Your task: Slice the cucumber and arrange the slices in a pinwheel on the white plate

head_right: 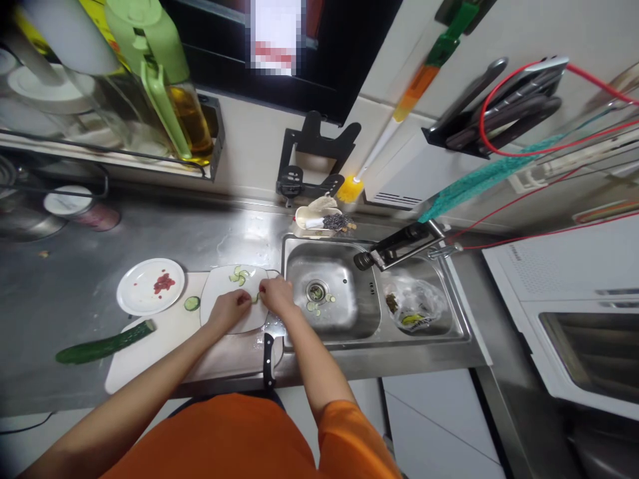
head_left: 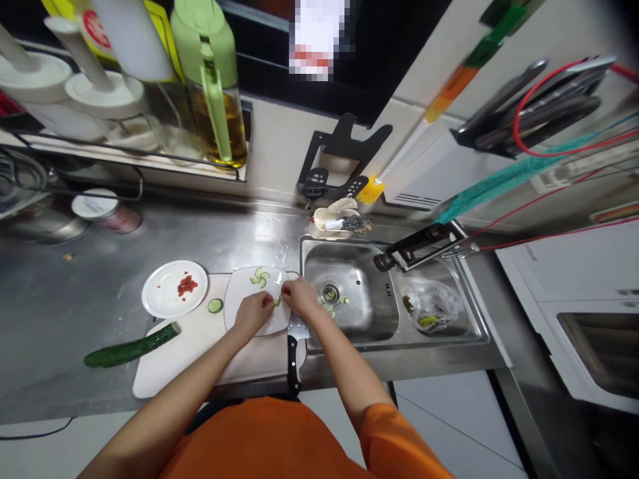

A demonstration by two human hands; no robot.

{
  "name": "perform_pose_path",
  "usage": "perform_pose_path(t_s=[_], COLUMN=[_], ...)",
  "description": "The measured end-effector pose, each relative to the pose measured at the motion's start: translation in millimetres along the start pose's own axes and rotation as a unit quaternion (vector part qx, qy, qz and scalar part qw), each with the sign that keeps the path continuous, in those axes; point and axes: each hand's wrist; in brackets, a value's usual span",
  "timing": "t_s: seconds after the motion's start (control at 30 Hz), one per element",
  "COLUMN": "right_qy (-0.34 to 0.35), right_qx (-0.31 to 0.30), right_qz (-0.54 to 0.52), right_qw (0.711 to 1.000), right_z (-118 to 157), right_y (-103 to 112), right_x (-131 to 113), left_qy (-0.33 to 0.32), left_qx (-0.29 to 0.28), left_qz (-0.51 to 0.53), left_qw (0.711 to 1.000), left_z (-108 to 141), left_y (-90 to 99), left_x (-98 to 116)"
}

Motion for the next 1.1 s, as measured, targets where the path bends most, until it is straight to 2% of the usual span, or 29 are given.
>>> perform_pose_path(t_s=[0.33, 0.47, 0.63, 0.97, 1.1], right_qy=[0.024, 0.036, 0.022, 0.008, -0.018], right_qx=[0.015, 0.043, 0.045, 0.091, 0.122], right_qz=[0.06, 0.074, 0.075, 0.058, 0.043], right_qw=[0.998, 0.996, 0.996, 0.994, 0.991], right_z=[-2.9, -3.4, 1.4, 14.1, 29.5], right_y=[-10.1, -15.1, -19.6, -29.2, -38.5], right_x=[0.6, 1.6, 1.0, 3.3, 3.9], left_qy=[-0.005, -0.09, -0.227, -0.278, -0.289], left_qx=[0.002, 0.063, 0.06, 0.055, 0.064], left_qz=[-0.057, -0.067, -0.067, -0.083, -0.089], left_qw=[0.998, 0.992, 0.97, 0.956, 0.951], left_z=[-7.0, -7.9, -8.6, -6.6, -6.4], left_y=[-9.6, -15.7, -25.2, -28.2, -29.7], left_x=[-4.4, -13.2, -26.0, -31.1, -32.6])
Point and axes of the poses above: each hand's wrist, its own z-axis away from the middle knuckle, its own y-axis out of the back of the hand, x = y × z, and after that the axes turned 6 degrees about -y, right-handed
